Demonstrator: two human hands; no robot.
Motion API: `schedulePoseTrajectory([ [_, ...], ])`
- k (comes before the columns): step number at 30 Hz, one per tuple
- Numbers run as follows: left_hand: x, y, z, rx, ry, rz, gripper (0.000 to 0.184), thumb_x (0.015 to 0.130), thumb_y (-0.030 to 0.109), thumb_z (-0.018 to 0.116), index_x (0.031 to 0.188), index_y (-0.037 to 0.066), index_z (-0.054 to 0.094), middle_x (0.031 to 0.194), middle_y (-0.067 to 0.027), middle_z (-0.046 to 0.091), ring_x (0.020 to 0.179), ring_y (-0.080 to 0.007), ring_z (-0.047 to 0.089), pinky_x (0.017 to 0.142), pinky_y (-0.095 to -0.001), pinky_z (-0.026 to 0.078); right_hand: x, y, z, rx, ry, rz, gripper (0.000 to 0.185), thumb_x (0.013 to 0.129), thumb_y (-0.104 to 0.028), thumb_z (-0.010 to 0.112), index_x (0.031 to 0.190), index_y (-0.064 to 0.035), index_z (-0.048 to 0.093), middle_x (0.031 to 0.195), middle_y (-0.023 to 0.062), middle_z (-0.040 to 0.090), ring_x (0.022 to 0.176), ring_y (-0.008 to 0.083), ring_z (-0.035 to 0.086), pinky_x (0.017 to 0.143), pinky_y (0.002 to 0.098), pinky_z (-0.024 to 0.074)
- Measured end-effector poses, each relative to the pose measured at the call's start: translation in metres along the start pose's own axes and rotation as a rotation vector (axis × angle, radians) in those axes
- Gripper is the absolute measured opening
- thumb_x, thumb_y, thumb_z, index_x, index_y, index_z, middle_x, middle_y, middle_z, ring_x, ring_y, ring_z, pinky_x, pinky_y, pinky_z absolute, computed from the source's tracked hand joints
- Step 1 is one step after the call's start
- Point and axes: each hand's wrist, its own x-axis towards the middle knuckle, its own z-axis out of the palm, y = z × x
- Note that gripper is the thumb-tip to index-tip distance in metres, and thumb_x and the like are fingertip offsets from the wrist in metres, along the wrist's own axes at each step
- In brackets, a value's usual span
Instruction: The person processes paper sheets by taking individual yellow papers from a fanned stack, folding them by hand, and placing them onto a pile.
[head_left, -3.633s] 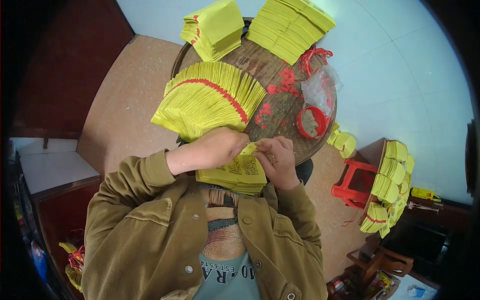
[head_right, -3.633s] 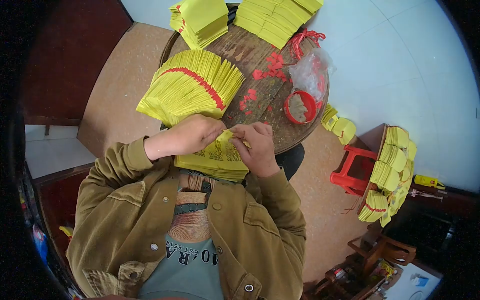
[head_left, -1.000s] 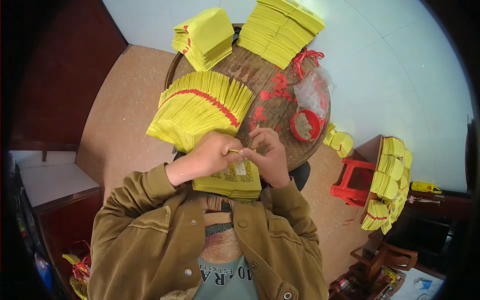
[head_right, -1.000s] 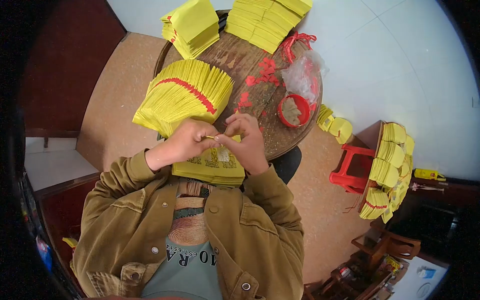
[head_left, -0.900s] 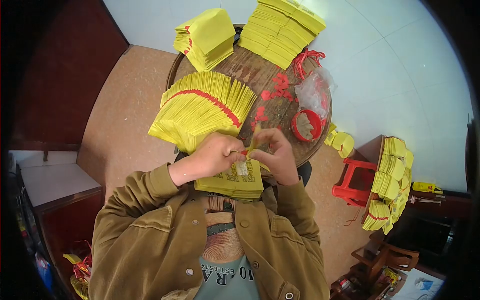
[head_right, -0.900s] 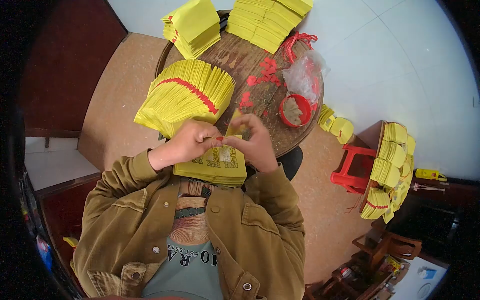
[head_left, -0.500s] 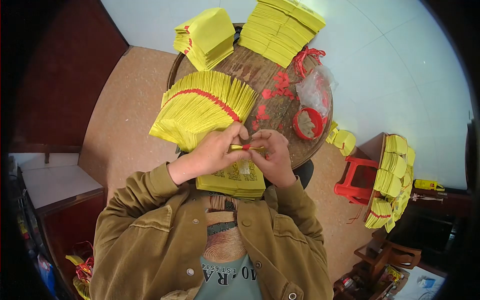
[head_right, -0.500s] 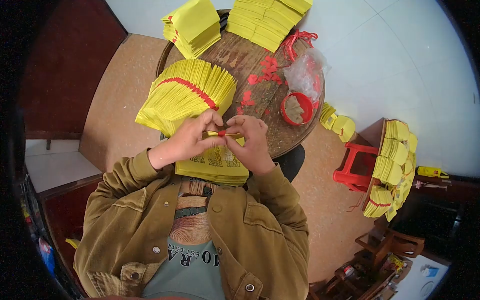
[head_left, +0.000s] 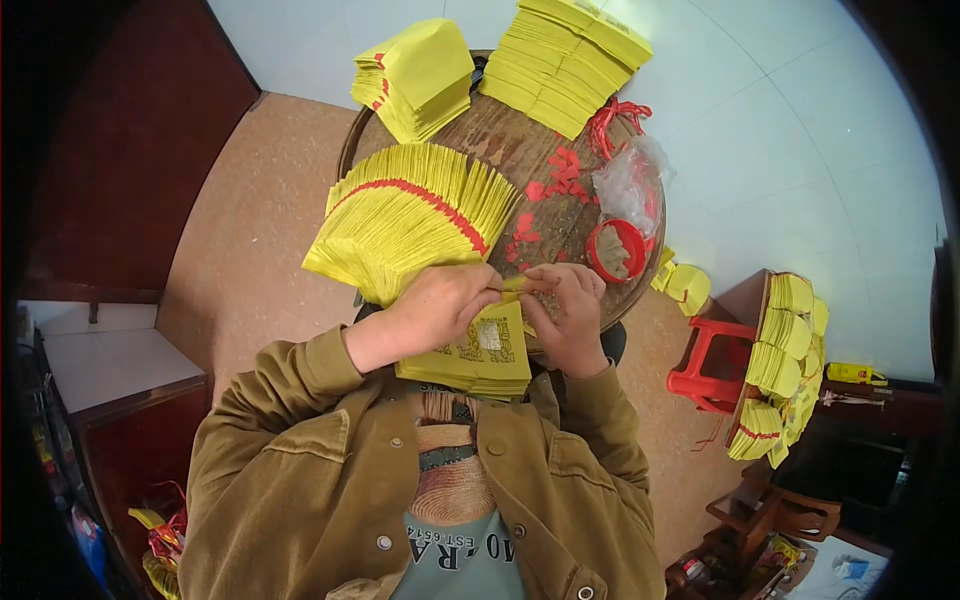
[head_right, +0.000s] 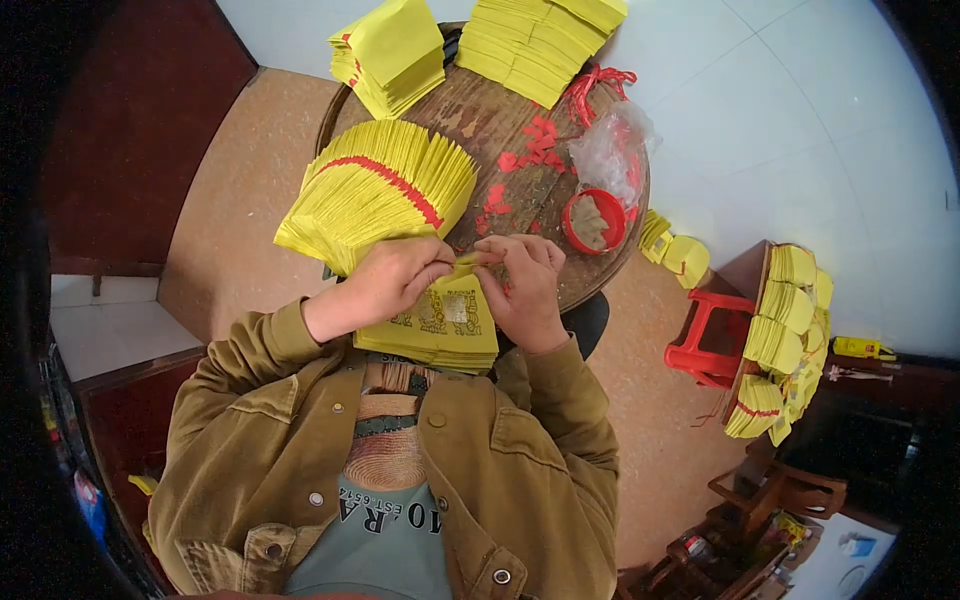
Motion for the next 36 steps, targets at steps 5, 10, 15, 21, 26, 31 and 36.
schedulePoseTrajectory([
  [5,0.002,0.003,-0.009,0.104,-0.137,-0.055,0.015,0.092,0.007,0.066,0.106,0.001,0.065,0.102,-0.0132,0.07,0.088,-0.0309,0.067,0.08,-0.038,0.053,0.002,0.0,-0.003,0.018,0.005,-0.052,0.026,0.08,-0.01,0.076,0.105,-0.0127,0.07,0.104,-0.0003,0.072,0.099,0.0208,0.061,0.099,0.038,0.0361],
  [10,-0.001,0.066,-0.028,-0.023,-0.115,0.145,0.016,0.09,0.007,0.063,0.104,-0.002,0.063,0.113,-0.0171,0.066,0.097,-0.0347,0.063,0.084,-0.0409,0.052,0.009,0.01,0.012,-0.011,0.118,-0.063,0.026,0.079,-0.01,0.077,0.104,-0.0115,0.07,0.104,0.002,0.07,0.099,0.022,0.06,0.096,0.0394,0.0394],
  [15,-0.027,0.032,-0.004,0.392,-0.294,0.205,0.022,0.086,0.006,0.065,0.107,-0.002,0.062,0.118,-0.0175,0.064,0.102,-0.0356,0.061,0.09,-0.0417,0.051,0.003,0.007,0.01,-0.027,0.174,-0.084,0.026,0.079,-0.011,0.078,0.104,-0.01,0.07,0.103,0.0047,0.069,0.097,0.0248,0.06,0.091,0.0392,0.0441],
  [21,-0.005,0.017,-0.017,0.14,-0.304,-0.034,0.046,0.09,0.01,0.07,0.132,-0.002,0.059,0.128,-0.0177,0.064,0.115,-0.0375,0.061,0.1,-0.044,0.05,-0.044,-0.01,0.012,0.072,-0.35,-0.165,0.026,0.08,-0.016,0.078,0.103,-0.0069,0.071,0.1,0.0064,0.069,0.089,0.0278,0.059,0.083,0.0347,0.0484],
  [26,0.0,0.024,-0.032,-0.018,-0.498,-0.029,0.041,0.091,0.009,0.068,0.128,-0.004,0.061,0.129,-0.0186,0.064,0.116,-0.0375,0.061,0.101,-0.0433,0.049,-0.049,0.003,0.015,0.284,-0.574,0.244,0.022,0.081,-0.018,0.078,0.098,-0.0054,0.073,0.094,0.0049,0.07,0.086,0.0259,0.061,0.082,0.0352,0.0483],
  [31,-0.003,0.035,-0.02,0.012,-0.451,-0.109,0.032,0.09,0.008,0.067,0.12,-0.004,0.064,0.117,-0.0196,0.068,0.104,-0.0368,0.065,0.09,-0.0412,0.053,-0.027,0.004,0.01,0.349,-0.198,0.382,0.016,0.082,-0.016,0.077,0.094,-0.0055,0.075,0.089,0.002,0.071,0.084,0.0243,0.061,0.081,0.0345,0.0476],
  [36,-0.004,0.013,-0.002,0.226,-0.253,-0.129,0.023,0.089,0.008,0.068,0.11,-0.002,0.068,0.098,-0.0184,0.071,0.085,-0.0356,0.066,0.075,-0.0407,0.052,-0.014,0.003,0.015,0.198,-0.042,0.12,0.015,0.083,-0.013,0.076,0.096,-0.0076,0.075,0.09,-0.0001,0.071,0.084,0.023,0.06,0.079,0.0331,0.0465],
])
